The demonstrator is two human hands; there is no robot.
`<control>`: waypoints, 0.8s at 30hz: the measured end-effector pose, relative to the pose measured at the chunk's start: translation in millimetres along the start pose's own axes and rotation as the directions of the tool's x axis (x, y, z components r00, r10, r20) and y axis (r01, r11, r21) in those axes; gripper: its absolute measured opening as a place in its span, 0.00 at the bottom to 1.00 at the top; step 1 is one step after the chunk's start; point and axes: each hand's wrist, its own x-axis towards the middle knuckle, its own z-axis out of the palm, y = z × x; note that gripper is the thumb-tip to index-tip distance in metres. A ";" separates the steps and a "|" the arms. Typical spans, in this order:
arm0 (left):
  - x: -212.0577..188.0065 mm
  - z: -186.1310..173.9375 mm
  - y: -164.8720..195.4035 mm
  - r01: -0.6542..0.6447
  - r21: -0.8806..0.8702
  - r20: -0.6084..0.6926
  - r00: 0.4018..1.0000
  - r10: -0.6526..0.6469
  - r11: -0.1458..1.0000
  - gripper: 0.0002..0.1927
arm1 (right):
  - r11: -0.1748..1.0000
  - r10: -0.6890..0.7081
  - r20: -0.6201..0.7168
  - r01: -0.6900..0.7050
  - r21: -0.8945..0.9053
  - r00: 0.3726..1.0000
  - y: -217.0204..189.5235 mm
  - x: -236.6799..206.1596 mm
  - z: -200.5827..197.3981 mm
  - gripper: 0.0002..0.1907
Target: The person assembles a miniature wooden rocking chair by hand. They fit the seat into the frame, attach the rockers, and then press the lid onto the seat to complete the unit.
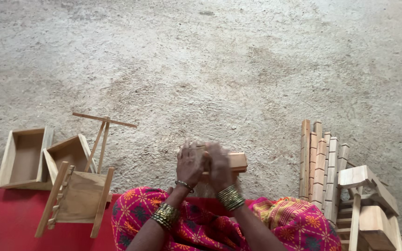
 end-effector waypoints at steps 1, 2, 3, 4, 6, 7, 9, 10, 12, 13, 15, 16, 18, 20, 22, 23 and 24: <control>-1.0 3.8 -5.3 0.074 -0.176 0.012 0.997 -0.073 0.982 0.44 | 0.994 -0.052 0.066 0.058 -0.088 0.996 -20.0 -3.9 5.5 0.29; -2.4 4.2 -7.7 0.147 -0.344 0.037 0.989 -0.143 0.928 0.42 | 0.977 -0.109 0.088 0.123 -0.172 0.990 -34.8 -4.0 8.2 0.29; -2.4 0.9 -8.9 0.212 -0.499 0.071 0.976 -0.204 0.841 0.41 | 0.948 -0.165 0.112 0.189 -0.255 0.980 -48.2 -4.7 9.8 0.28; -2.0 -4.9 -9.9 0.214 -0.586 0.060 0.973 -0.222 0.782 0.41 | 0.908 -0.218 0.138 0.253 -0.334 0.966 -57.6 -3.5 9.7 0.28; -4.3 -18.5 -2.2 0.211 -0.745 0.049 0.964 -0.263 0.632 0.44 | 0.929 -0.227 0.145 0.259 -0.264 0.963 -63.1 6.7 4.0 0.29; -6.3 -25.7 2.1 0.204 -0.739 0.040 0.965 -0.260 0.642 0.42 | 0.939 -0.226 0.153 0.257 -0.229 0.962 -64.9 8.7 0.9 0.29; -5.9 -40.0 8.3 0.184 -0.726 0.019 0.968 -0.249 0.663 0.39 | 0.935 -0.179 0.210 0.233 -0.267 0.961 -67.2 16.9 -2.7 0.32; -4.9 -45.6 10.5 0.165 -0.774 0.018 0.971 -0.239 0.611 0.38 | 0.932 -0.160 0.235 0.225 -0.284 0.959 -69.0 20.0 -3.7 0.34; -3.7 -52.4 12.6 0.127 -0.857 0.016 0.975 -0.222 0.499 0.38 | 0.913 -0.167 0.273 0.253 -0.319 0.947 -73.9 19.7 -6.9 0.31; -4.0 -53.7 12.8 0.181 -0.872 0.072 0.967 -0.246 0.454 0.38 | 0.903 -0.170 0.294 0.268 -0.335 0.940 -76.5 17.5 -9.0 0.29; -3.7 -53.4 12.1 0.284 -0.890 0.185 0.940 -0.287 0.356 0.39 | 0.892 -0.237 0.262 0.317 -0.322 0.935 -80.5 8.5 -15.7 0.31; -4.2 -52.1 11.8 0.256 -0.829 0.137 0.955 -0.264 0.497 0.40 | 0.885 -0.271 0.244 0.341 -0.316 0.931 -80.9 4.5 -19.2 0.31; -5.9 -48.9 12.2 0.183 -0.648 0.051 0.979 -0.198 0.739 0.41 | 0.911 -0.263 0.325 0.344 -0.225 0.908 -76.7 3.8 -23.8 0.32; -7.9 -45.6 14.4 0.050 -0.263 -0.096 0.992 -0.078 0.964 0.38 | 0.934 -0.212 0.396 0.305 -0.187 0.893 -70.8 5.5 -23.4 0.34; -9.6 -44.2 15.8 -0.045 -0.167 -0.135 0.991 0.023 0.985 0.39 | 0.949 -0.122 0.450 0.236 -0.207 0.885 -63.4 11.6 -18.6 0.39; -11.6 -44.2 16.2 -0.078 -0.294 -0.125 0.991 0.043 0.953 0.41 | 0.983 -0.156 0.414 0.182 -0.025 0.897 -58.4 13.6 -18.0 0.31; -12.7 -43.8 16.9 -0.109 -0.417 -0.117 0.991 0.066 0.902 0.44 | 0.979 -0.179 0.375 0.127 0.158 0.910 -52.1 16.2 -19.2 0.24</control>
